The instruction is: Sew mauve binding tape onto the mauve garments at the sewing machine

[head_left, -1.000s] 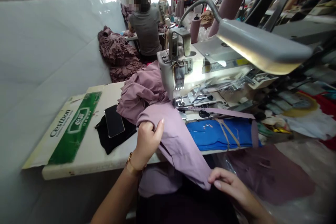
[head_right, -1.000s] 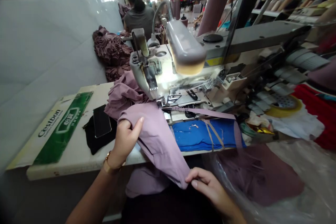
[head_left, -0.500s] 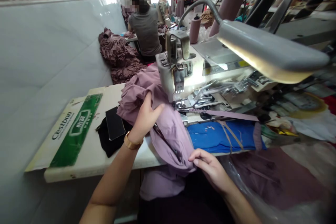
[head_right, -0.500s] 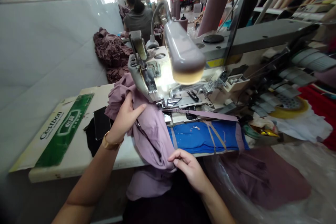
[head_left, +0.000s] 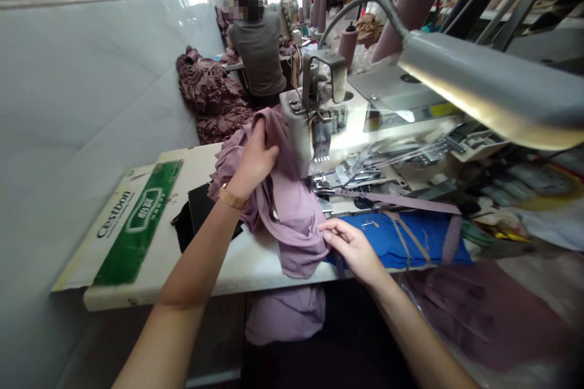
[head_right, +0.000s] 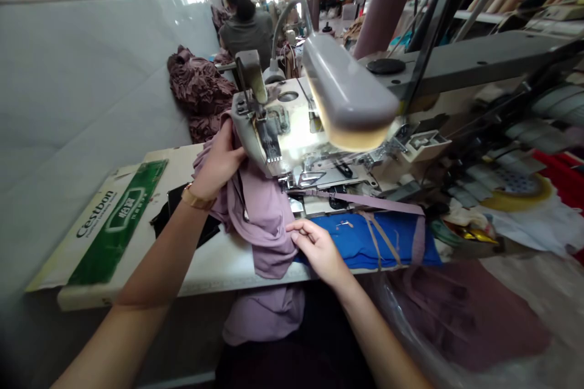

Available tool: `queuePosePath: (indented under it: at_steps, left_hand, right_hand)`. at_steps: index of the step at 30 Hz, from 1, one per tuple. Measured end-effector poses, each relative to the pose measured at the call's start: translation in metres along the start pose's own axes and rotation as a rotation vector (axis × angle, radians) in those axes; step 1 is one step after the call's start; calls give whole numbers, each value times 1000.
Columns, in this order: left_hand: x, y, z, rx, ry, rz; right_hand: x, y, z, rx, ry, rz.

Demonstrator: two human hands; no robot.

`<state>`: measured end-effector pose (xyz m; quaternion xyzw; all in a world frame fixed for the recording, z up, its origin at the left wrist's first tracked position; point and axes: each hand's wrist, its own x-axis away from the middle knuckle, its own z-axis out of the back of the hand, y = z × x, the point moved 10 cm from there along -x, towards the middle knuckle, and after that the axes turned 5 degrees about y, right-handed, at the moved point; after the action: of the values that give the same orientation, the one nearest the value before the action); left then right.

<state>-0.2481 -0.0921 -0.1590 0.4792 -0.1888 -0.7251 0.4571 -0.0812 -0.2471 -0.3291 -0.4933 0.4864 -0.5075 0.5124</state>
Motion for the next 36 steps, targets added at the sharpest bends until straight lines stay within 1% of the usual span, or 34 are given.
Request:
queuePosePath:
  at_steps: [1, 2, 3, 5, 6, 7, 8, 9, 10, 11, 12, 14, 15, 17, 19, 21, 22, 23, 24, 25, 26, 27, 28, 29, 30, 32, 33, 36]
  left_hand:
    - [5, 6, 1, -69, -7, -19]
    - [15, 13, 2, -151, -10, -42]
    - [30, 21, 4, -231, -2, -71]
    - [71, 35, 6, -336, 21, -150]
    - [97, 40, 5, -337, 22, -195]
    - [123, 44, -2, -307, -27, -245]
    - [149, 44, -9, -270, -83, -279]
    - [171, 41, -13, -230, -110, -275]
    - [189, 35, -15, -193, -127, -236]
    - [202, 26, -16, -160, -127, -157]
    - [211, 14, -15, -130, -111, -44]
    - [220, -11, -15, -55, -88, 244]
    - [224, -22, -18, 10, -104, 400]
    - [229, -35, -37, 245, -188, 692]
    - [234, -32, -62, 604, -274, 926]
    - [238, -21, -83, 933, -337, 1120]
    - [241, -17, -88, 1030, -353, 1199]
    - [244, -15, -90, 1070, -356, 1249]
    - [243, -16, -86, 1064, -332, 1251]
    - [237, -18, -77, 1022, -277, 1191]
    - [227, -19, -63, 949, -204, 1075]
    - [215, -18, -47, 853, -144, 929]
    - [205, -12, -32, 748, -115, 787]
    - [197, -6, -23, 650, -119, 677]
    - [191, -1, -18, 567, -144, 610]
    - [185, 2, -18, 465, -194, 568]
    - [182, 1, -19, 440, -195, 565]
    - [169, -7, -20, 388, -142, 547]
  right_hand:
    - [-1, -5, -1, 44, 5, 31]
    - [1, -10, -2, 92, 4, 60]
    - [5, -13, -5, 141, -10, 82]
    - [17, -14, -16, 232, -75, 96]
    - [26, -12, -24, 271, -123, 90]
    - [35, -9, -31, 303, -171, 83]
    - [44, -7, -38, 330, -211, 79]
    - [54, -5, -44, 349, -242, 82]
    - [62, -5, -49, 358, -267, 93]
    - [70, -7, -53, 353, -284, 107]
    - [76, -10, -54, 334, -293, 118]
    - [86, -19, -51, 267, -297, 121]
    - [90, -25, -47, 231, -291, 117]
    - [95, -39, -34, 174, -262, 114]
    - [99, -49, -16, 135, -227, 121]
    - [102, -50, 7, 111, -165, 110]
    - [103, -46, 19, 108, -128, 91]
    - [103, -40, 32, 113, -90, 64]
    - [104, -32, 43, 127, -53, 31]
    - [105, -22, 53, 151, -24, -7]
    - [105, -14, 61, 181, -6, -44]
    - [105, -6, 65, 213, 0, -74]
    - [105, 1, 66, 242, -3, -99]
    - [104, 5, 66, 262, -8, -116]
    - [102, 9, 63, 275, -21, -124]
    - [98, 13, 55, 280, -42, -126]
    - [95, 14, 51, 277, -46, -121]
    - [83, 15, 41, 263, -43, -103]
